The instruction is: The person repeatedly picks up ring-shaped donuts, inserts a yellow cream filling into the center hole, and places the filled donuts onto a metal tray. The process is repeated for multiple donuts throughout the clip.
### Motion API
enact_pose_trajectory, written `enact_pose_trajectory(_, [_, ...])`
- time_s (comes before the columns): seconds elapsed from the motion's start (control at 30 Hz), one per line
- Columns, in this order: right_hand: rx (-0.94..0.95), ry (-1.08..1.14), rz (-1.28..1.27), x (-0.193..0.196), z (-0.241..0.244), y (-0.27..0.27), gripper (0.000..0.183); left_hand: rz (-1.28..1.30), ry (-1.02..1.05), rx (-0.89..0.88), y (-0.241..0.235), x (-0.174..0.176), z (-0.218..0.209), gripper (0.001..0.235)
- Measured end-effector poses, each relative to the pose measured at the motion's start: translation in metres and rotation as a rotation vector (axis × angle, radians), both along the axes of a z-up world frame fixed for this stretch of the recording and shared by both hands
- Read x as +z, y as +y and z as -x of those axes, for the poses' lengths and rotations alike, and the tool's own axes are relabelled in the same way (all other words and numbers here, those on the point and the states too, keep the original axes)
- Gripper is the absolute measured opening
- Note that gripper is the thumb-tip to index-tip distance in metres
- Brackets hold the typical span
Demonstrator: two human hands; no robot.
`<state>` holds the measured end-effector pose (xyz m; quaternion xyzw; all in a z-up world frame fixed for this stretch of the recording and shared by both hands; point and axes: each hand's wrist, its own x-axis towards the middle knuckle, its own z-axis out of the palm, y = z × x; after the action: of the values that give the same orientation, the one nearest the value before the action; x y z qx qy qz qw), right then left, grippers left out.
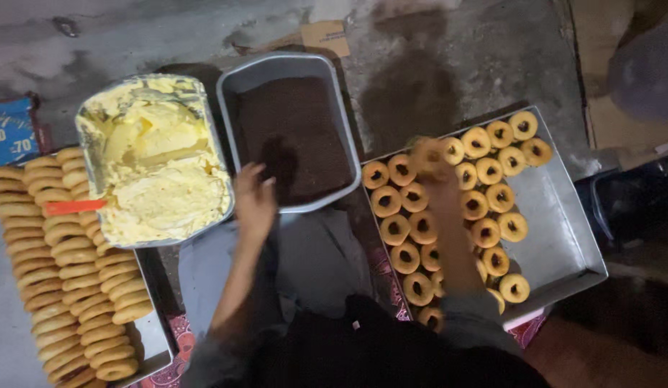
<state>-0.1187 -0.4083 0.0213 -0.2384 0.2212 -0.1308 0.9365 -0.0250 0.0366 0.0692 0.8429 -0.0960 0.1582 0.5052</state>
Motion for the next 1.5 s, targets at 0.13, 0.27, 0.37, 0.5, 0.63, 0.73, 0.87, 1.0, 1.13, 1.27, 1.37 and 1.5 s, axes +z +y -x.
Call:
enact_pose_trajectory(0.13, [-0.483,0.2,0.59,0.018,0.073,-0.132,0.021,0.236,0.01,0.193,0.111,-0.022,0.069,0.026])
enact_pose_trajectory(0.27, [-0.649,0.484,0.641,0.043,0.104,-0.186,0.017,-0.16,-0.075,0.621,0.214,-0.04,0.149,0.017])
enact_pose_trajectory(0.37, [-0.487,0.607,0.764,0.06,0.109,-0.192,0.022,-0.036,-0.13,0.784,0.246,-0.058,0.19,0.02])
enact_pose_trajectory(0.5, [0.273,0.745,1.978,0.083,0.104,-0.189,0.03,0.326,-0.261,0.689,0.255,-0.067,0.215,0.025])
enact_pose_trajectory(0.63, [0.106,0.828,1.078,0.09,0.09,-0.178,0.047,0.243,-0.194,0.817,0.249,-0.069,0.212,0.027])
enact_pose_trajectory(0.73, [0.03,0.874,0.901,0.09,0.087,-0.169,0.055,0.349,-0.339,0.733,0.251,-0.067,0.21,0.033])
enact_pose_trajectory(0.87, [-0.054,1.05,1.165,0.09,0.085,-0.161,0.066,0.054,0.214,1.243,0.256,-0.07,0.207,0.06])
enact_pose_trajectory(1.0, [-0.41,1.104,1.846,0.085,0.077,-0.139,0.066,-0.28,0.268,1.155,0.259,-0.078,0.182,0.097])
enact_pose_trajectory(1.13, [-0.519,0.645,1.864,0.074,0.062,-0.096,0.048,0.052,0.314,0.898,0.268,-0.087,0.164,0.092])
enact_pose_trajectory(1.27, [-0.467,0.431,1.872,0.051,0.041,-0.045,0.047,-0.249,0.177,0.869,0.284,-0.091,0.165,0.06])
enact_pose_trajectory(1.37, [-0.373,0.3,1.86,0.028,0.018,0.01,0.03,0.023,0.264,0.939,0.296,-0.097,0.164,0.061])
enact_pose_trajectory(1.5, [-0.23,0.128,1.597,-0.002,-0.01,0.144,0.025,0.083,0.261,1.166,0.298,-0.1,0.171,0.045])
